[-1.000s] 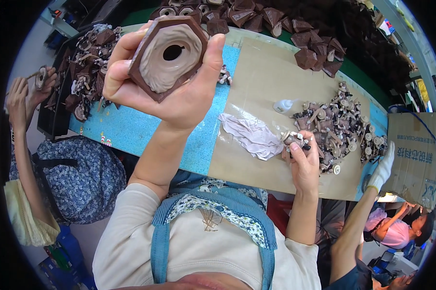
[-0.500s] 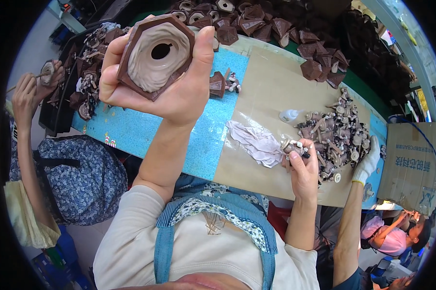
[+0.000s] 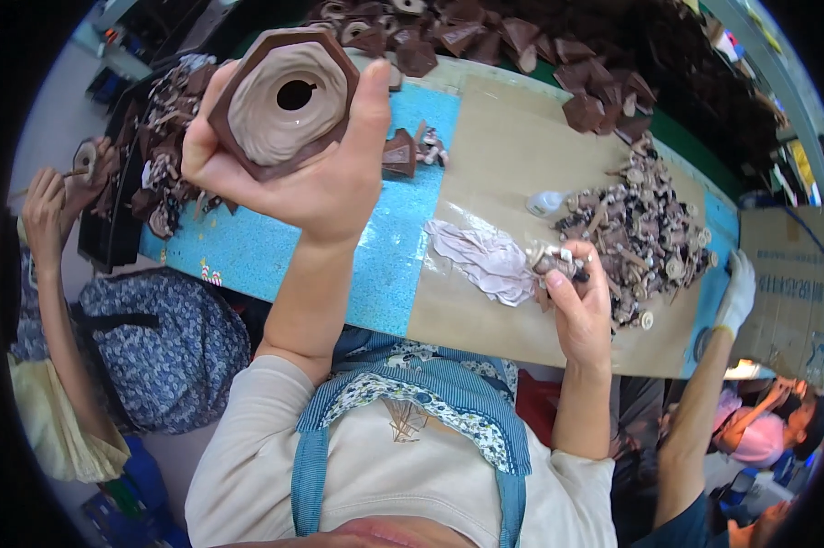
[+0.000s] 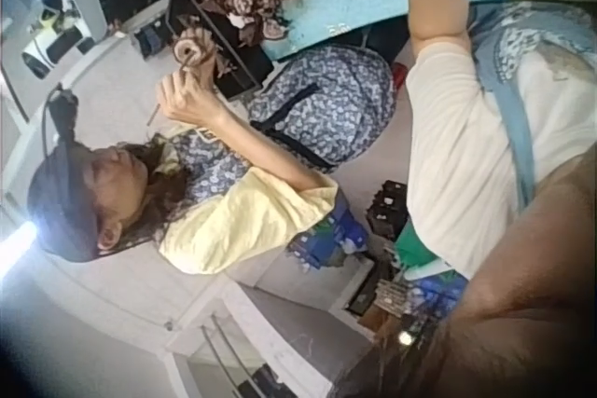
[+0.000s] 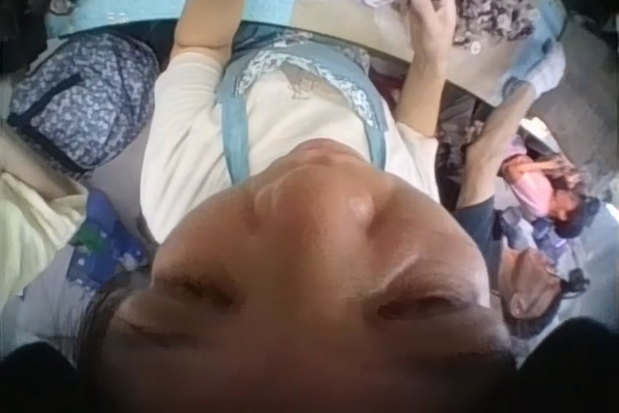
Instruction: The person assembles figurines by applying glue from a squeeze bottle into the cavity of figurine bases and inserting figurine components into each base by hand.
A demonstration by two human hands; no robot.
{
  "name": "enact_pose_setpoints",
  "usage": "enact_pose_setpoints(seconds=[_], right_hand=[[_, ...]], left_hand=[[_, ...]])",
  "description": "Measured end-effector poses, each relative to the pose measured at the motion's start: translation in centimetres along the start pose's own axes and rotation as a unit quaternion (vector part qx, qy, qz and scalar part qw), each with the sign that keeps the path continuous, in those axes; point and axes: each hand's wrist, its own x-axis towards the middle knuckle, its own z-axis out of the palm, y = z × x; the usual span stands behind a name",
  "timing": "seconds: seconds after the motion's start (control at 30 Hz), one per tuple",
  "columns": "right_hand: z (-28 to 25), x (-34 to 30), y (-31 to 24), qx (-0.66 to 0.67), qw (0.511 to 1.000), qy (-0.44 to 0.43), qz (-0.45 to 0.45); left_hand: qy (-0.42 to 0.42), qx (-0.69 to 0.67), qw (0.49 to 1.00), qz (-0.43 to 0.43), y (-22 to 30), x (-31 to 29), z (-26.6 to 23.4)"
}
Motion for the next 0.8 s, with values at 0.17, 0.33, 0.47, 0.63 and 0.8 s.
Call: enact_pose_setpoints(seconds=[0.17, 0.33, 0.47, 0.63, 0.8], right_hand=[[0.3, 0.6, -0.6, 0.072, 0.994, -0.078, -0.006], [1.4, -0.2, -0.4, 0.046, 0.993, -0.099, -0.045], [1.4, -0.8, -0.1, -0.041, 0.990, -0.099, -0.087], [1.4, -0.9, -0.8, 0.061, 0.990, -0.102, 0.072], [1.6, -1.1, -0.4, 0.003, 0.995, -0.079, 0.062]], left_hand=[[-0.128, -0.282, 0.787, -0.533, 5.5, -2.8, -2.2], [-0.277, -0.314, 0.592, -0.689, 8.7, -5.4, -3.0], [-0.383, -0.227, 0.659, -0.607, 9.2, -6.6, -2.7], [-0.372, -0.212, 0.694, -0.579, 9.4, -7.7, -2.9], [-0.356, -0.190, 0.700, -0.589, 9.9, -8.2, -3.3]])
